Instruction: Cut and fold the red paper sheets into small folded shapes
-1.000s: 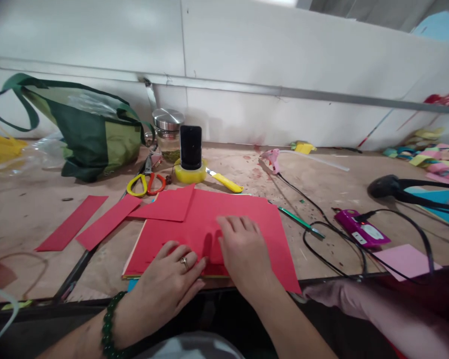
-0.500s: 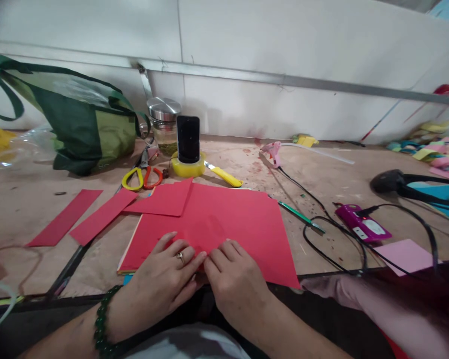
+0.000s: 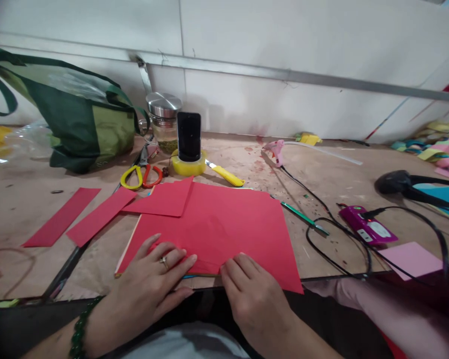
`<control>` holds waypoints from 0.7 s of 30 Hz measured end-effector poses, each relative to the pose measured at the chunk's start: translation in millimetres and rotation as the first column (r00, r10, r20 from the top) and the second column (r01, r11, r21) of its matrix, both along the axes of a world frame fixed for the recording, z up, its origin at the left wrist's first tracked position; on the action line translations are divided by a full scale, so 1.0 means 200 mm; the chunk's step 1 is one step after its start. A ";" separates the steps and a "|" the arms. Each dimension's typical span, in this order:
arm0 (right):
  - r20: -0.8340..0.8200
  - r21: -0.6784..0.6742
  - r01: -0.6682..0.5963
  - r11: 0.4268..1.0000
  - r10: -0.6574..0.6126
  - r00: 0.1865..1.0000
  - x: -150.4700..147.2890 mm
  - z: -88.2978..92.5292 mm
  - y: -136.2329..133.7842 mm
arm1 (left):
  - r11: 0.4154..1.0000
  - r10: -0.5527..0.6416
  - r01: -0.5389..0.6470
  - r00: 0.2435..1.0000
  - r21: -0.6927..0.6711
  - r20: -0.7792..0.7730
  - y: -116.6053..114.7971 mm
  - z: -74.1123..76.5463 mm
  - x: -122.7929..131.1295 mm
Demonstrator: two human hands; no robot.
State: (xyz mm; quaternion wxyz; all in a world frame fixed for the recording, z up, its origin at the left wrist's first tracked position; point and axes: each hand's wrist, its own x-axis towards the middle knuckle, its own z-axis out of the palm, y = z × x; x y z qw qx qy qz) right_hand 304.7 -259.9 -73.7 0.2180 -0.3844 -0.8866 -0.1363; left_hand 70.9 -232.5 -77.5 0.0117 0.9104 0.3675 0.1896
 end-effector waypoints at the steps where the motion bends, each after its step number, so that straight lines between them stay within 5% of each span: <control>1: 0.002 0.013 0.008 1.000 -0.008 1.000 0.03 0.00 -0.01 | 1.000 0.015 -0.015 1.000 -0.004 0.005 0.00 0.00 -0.03; 7: 0.093 0.071 0.024 0.997 -0.030 0.995 0.19 -0.03 -0.07 | 0.994 0.100 -0.105 0.991 0.041 0.093 -0.01 -0.01 -0.16; 15: 0.048 0.091 0.072 0.993 -0.076 0.996 0.28 -0.06 -0.12 | 0.983 0.181 -0.179 0.976 -0.033 0.119 -0.05 -0.04 -0.19; 21: -0.040 -0.032 0.299 0.954 -0.300 0.953 0.35 0.07 -0.08 | 0.974 0.162 -0.155 0.986 -0.167 0.028 0.00 0.05 -0.18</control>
